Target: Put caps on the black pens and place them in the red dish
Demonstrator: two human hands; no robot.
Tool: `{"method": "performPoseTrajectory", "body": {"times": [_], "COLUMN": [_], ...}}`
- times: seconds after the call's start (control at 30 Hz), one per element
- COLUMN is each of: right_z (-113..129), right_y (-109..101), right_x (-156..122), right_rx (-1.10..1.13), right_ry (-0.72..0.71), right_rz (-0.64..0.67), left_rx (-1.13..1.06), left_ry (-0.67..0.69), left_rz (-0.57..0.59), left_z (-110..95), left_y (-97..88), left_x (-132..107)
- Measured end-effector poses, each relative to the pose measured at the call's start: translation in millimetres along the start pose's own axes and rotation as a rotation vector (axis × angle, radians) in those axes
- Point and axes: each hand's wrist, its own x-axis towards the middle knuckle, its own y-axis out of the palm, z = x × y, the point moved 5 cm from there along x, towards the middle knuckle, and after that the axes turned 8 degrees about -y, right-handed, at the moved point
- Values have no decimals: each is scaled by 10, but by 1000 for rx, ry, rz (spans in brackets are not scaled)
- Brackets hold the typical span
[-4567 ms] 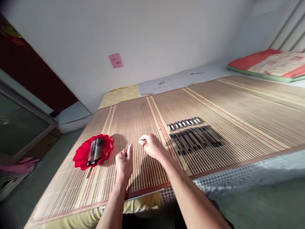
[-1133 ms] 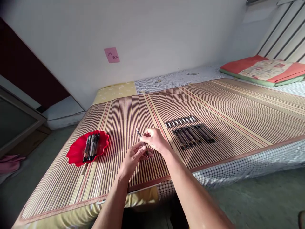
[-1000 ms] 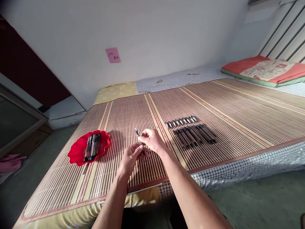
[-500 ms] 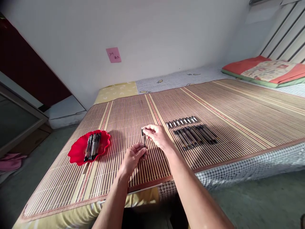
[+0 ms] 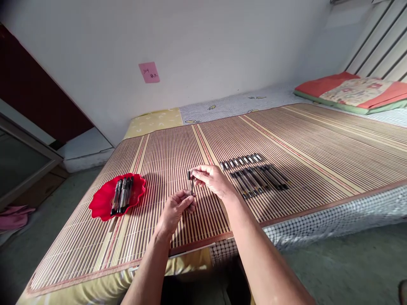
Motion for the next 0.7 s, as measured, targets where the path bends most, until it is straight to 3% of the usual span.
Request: {"method": "performPoseTrajectory", "body": {"times": [0.27,0.4,0.57,0.7], "right_z": [-31,97,317,416], "right_y": [-61,-271,-562,-611], "right_x": [20,-12,-81,-112], "right_rx": [10,49,144,183], "right_ry": [-43,-86,-239,-324], "right_rz": [-26,-233,-540,-672], "left_rx": [20,56,80,67], "left_ry": [5,7,18,34], "left_rz": [-12,-38,-35,-30], "left_z": [-10,-2,2,10], "left_y": [0,-21,-19,-19], "left_x": [-8,8,10,18]}}
